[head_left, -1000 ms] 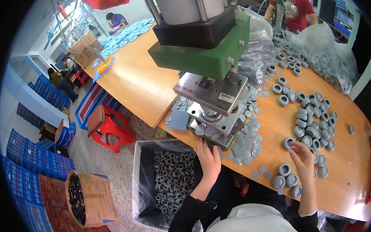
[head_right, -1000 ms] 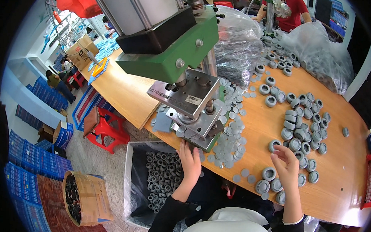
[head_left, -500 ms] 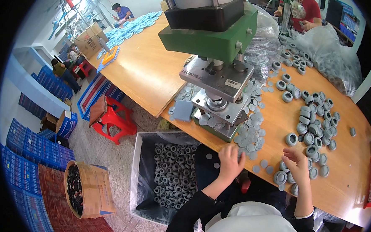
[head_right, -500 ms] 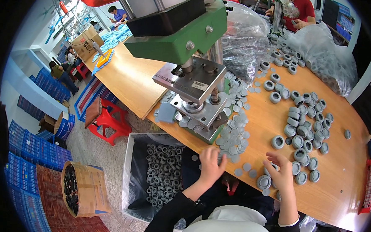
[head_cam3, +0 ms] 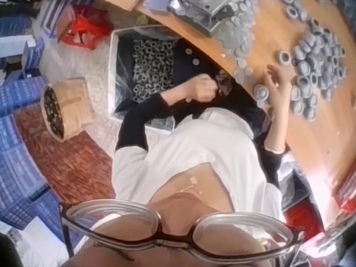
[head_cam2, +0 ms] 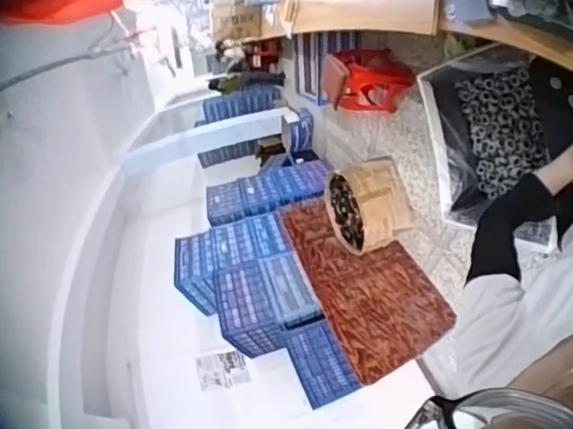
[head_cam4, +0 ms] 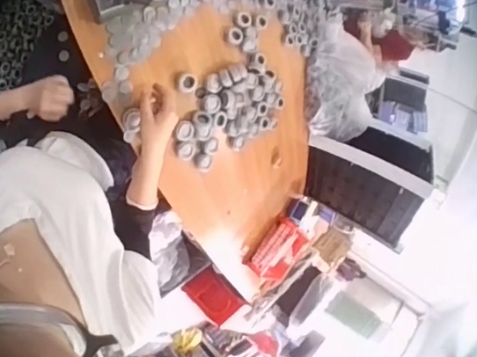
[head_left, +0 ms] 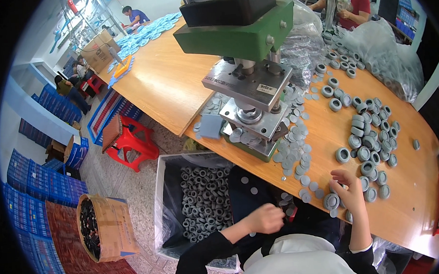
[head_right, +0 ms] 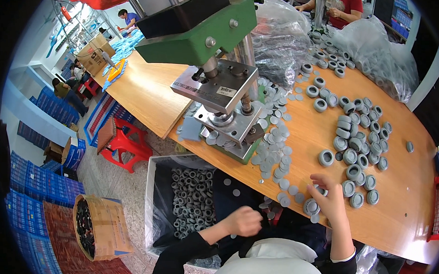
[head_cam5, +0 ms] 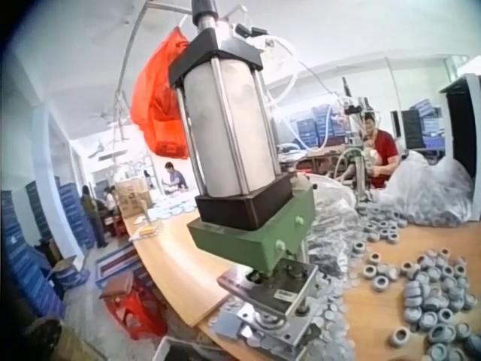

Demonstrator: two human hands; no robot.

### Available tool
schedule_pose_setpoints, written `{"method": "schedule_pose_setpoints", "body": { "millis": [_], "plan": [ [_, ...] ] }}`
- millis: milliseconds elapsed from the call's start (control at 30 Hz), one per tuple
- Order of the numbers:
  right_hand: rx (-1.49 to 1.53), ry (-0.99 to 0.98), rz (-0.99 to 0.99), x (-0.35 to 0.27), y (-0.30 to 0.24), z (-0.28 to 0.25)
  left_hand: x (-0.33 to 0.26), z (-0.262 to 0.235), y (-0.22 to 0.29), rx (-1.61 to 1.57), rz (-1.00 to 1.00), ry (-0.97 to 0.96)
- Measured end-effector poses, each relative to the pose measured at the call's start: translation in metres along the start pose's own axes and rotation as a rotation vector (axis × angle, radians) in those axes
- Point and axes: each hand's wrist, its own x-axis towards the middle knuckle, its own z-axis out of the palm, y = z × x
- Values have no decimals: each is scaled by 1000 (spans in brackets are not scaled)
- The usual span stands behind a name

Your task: Placing plastic ring components and small discs into an industrial press machine and operating the press.

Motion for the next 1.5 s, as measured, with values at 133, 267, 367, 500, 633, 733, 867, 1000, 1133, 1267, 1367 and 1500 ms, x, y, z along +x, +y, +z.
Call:
{"method": "schedule_pose_setpoints", "body": {
  "millis": [133, 267, 367, 500, 633, 733, 867, 1000, 1133, 1267, 1367, 1500],
  "plan": [
    [0, 18, -16, 1, 3, 0, -11, -3, -40, 296, -856, 203],
    [-37, -20, -25, 2, -1, 7, -33, 39, -65, 294, -1076, 53],
    [-61, -50, -12, 4, -5, 10, -14, 63, -47, -313, -851, 118],
    [-70, -26, -3, 6, -6, 3, -3, 36, -13, -229, -840, -167],
    [-69, -18, 26, 8, 1, -2, -47, -27, 22, -233, -554, -68],
    [-62, -36, 7, 15, 6, 1, -82, -30, 29, -40, -410, -510],
    [-84, -55, -19, 21, -1, 1, -67, -2, -8, 4, -207, -390],
    [-150, -39, -91, 31, -15, 6, -41, 26, -57, 80, -190, -500],
    [-512, 100, -193, 52, 22, -6, 13, -5, -74, 13, -621, -516],
    [-668, 66, -137, 68, 44, -13, 22, -44, -65, -93, -539, -587],
    [-439, 10, -46, 78, 42, -17, 4, -63, -55, -359, -585, -536],
    [-176, 70, -212, 84, 43, -19, 30, -134, -42, -637, -698, -148]
  ]
}}
